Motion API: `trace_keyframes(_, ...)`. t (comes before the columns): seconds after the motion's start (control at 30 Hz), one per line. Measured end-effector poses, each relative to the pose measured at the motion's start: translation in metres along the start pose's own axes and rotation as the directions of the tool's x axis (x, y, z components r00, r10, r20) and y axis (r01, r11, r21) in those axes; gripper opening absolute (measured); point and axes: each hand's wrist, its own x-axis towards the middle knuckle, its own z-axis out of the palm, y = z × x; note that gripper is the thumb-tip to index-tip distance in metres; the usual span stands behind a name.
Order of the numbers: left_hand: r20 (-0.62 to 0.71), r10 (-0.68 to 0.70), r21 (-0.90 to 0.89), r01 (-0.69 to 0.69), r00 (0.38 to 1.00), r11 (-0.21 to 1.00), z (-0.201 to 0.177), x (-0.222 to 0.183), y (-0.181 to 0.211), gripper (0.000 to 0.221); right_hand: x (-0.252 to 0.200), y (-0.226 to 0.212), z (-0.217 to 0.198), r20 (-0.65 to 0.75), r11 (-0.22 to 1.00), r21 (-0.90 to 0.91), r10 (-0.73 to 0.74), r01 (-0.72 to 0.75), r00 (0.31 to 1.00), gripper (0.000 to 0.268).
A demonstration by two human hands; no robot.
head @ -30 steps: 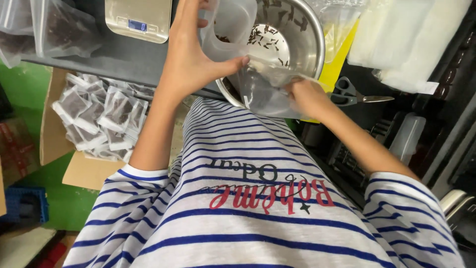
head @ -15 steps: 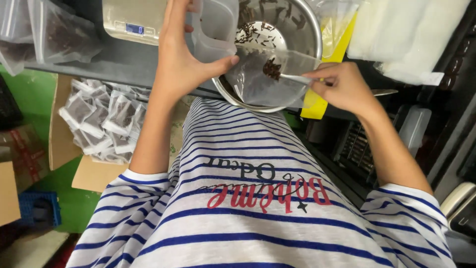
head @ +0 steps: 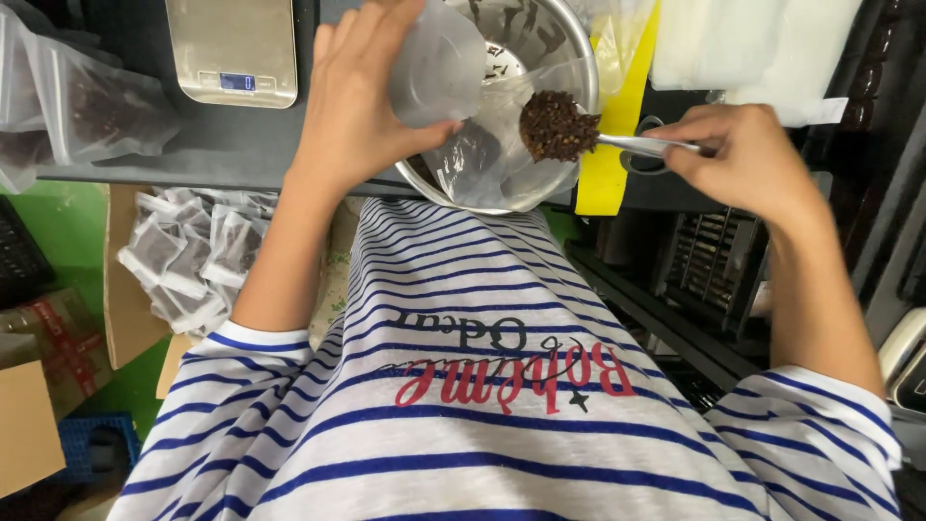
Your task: Scooping coffee beans into small plastic bags and weighing them on a digital scale for packaging.
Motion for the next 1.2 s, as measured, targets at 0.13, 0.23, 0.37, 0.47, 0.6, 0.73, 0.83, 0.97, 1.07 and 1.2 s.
trace_keyframes(0.13, 0.040, 0.082, 0.115, -0.086, 0.996, 0.990, 0.006, 0.007, 0.003, 0.085, -0.004, -0.015, -0.030, 0.027, 0.998, -0.047, 0.030, -0.028, 0.999, 0.025)
trace_keyframes(0.23, 0.067, 0.150, 0.197, -0.160, 0.986, 0.967, 0.011, 0.011, 0.008, 0.084, 0.000, -0.024, -0.050, 0.041, 0.991, -0.126, -0.043, 0.048, 0.998, 0.025)
trace_keyframes(0.37, 0.065, 0.171, 0.264, -0.182, 0.983, 0.947, 0.013, 0.015, 0.019, 0.091, 0.022, -0.032, -0.061, 0.064, 0.903, -0.410, -0.115, 0.132, 0.991, 0.025)
trace_keyframes(0.47, 0.047, 0.102, 0.287, -0.111, 0.994, 0.951, 0.017, 0.016, 0.025, 0.096, 0.043, -0.042, -0.057, 0.083, 0.816, -0.566, -0.089, 0.121, 0.993, 0.027)
trace_keyframes(0.6, -0.095, 0.019, 0.285, 0.009, 0.995, 0.959, 0.024, 0.017, 0.032, 0.089, 0.051, -0.101, -0.049, 0.142, 0.660, -0.735, -0.071, 0.153, 0.987, 0.017)
trace_keyframes(0.73, -0.174, -0.089, 0.168, 0.118, 0.981, 0.979, 0.032, 0.016, 0.024, 0.093, 0.008, -0.131, -0.053, 0.224, 0.364, -0.915, 0.106, 0.172, 0.969, 0.016)
trace_keyframes(0.83, -0.256, -0.155, 0.005, 0.161, 0.954, 0.987, 0.037, 0.011, 0.007, 0.088, -0.018, -0.138, -0.052, 0.234, -0.126, -0.944, 0.392, 0.304, 0.890, 0.017)
trace_keyframes(0.97, -0.303, -0.229, -0.309, 0.131, 0.925, 0.942, 0.027, 0.002, -0.007, 0.074, -0.034, -0.111, -0.051, 0.428, -0.466, -0.791, 0.043, 0.397, 0.903, 0.016)
trace_keyframes(1.07, -0.398, -0.194, -0.370, 0.036, 0.897, 0.928, 0.021, -0.002, -0.013, 0.065, 0.007, -0.098, -0.011, 0.337, 0.071, -0.939, 0.004, 0.335, 0.942, 0.025)
trace_keyframes(1.2, -0.364, -0.193, -0.334, 0.066, 0.911, 0.940, 0.015, -0.005, -0.006, 0.068, 0.094, -0.022, 0.105, 0.015, 0.745, -0.590, -0.373, 0.310, 0.928, 0.019)
